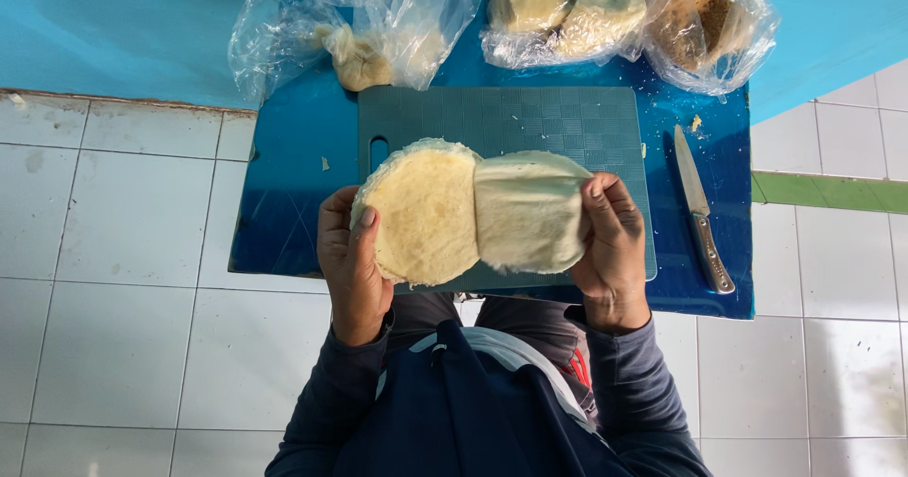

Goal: The person sits at a table with a cutting board on their lap and cuts a round dough disc into wedges using a knife. They then stretch and separate thin dough layers by hand, stack the layers, and wrap a dough ball in a plastic bag.

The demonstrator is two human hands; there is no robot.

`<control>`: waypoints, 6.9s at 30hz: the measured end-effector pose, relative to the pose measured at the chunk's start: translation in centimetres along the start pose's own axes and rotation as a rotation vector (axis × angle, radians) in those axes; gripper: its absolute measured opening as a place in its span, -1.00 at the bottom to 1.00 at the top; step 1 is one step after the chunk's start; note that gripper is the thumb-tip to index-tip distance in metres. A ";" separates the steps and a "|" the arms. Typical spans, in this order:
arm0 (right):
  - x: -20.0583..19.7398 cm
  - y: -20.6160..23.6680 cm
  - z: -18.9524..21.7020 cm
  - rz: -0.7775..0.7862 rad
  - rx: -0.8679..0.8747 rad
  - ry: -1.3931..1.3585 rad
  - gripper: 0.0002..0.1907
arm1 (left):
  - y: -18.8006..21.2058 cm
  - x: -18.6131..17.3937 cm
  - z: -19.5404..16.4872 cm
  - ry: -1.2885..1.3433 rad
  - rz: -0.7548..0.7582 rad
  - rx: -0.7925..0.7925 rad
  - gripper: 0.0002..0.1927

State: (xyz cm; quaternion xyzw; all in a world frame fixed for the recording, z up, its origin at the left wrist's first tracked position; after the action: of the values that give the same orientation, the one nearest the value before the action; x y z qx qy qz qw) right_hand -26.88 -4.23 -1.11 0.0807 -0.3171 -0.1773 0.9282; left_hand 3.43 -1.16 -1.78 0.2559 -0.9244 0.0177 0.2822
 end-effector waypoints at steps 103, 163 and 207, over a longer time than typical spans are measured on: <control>7.4 7.9 -1.4 0.364 -0.612 0.652 -0.58 | 8.9 5.9 -2.8 -0.675 0.446 0.735 -0.54; 9.2 9.3 -1.6 0.405 -0.928 0.647 -0.74 | 7.0 7.6 -8.2 -1.244 0.334 0.944 -0.55; 7.2 6.3 -2.8 0.308 -0.386 0.351 -0.66 | 6.9 2.7 -2.4 -0.439 0.109 0.655 -0.65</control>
State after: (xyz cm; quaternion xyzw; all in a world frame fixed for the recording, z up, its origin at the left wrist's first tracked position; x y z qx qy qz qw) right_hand -18.12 -0.99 2.38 -0.1168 -0.1208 -0.0750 0.9829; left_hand -0.61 3.97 2.48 0.2808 -0.9204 0.2714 -0.0197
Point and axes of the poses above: each hand's wrist, its own y-axis away from the middle knuckle, its own x-axis out of the palm, z = x × y, the point moved 6 cm from there along -y, towards the middle knuckle, and after that the axes turned 13 degrees about -z, right-handed, at the moved point
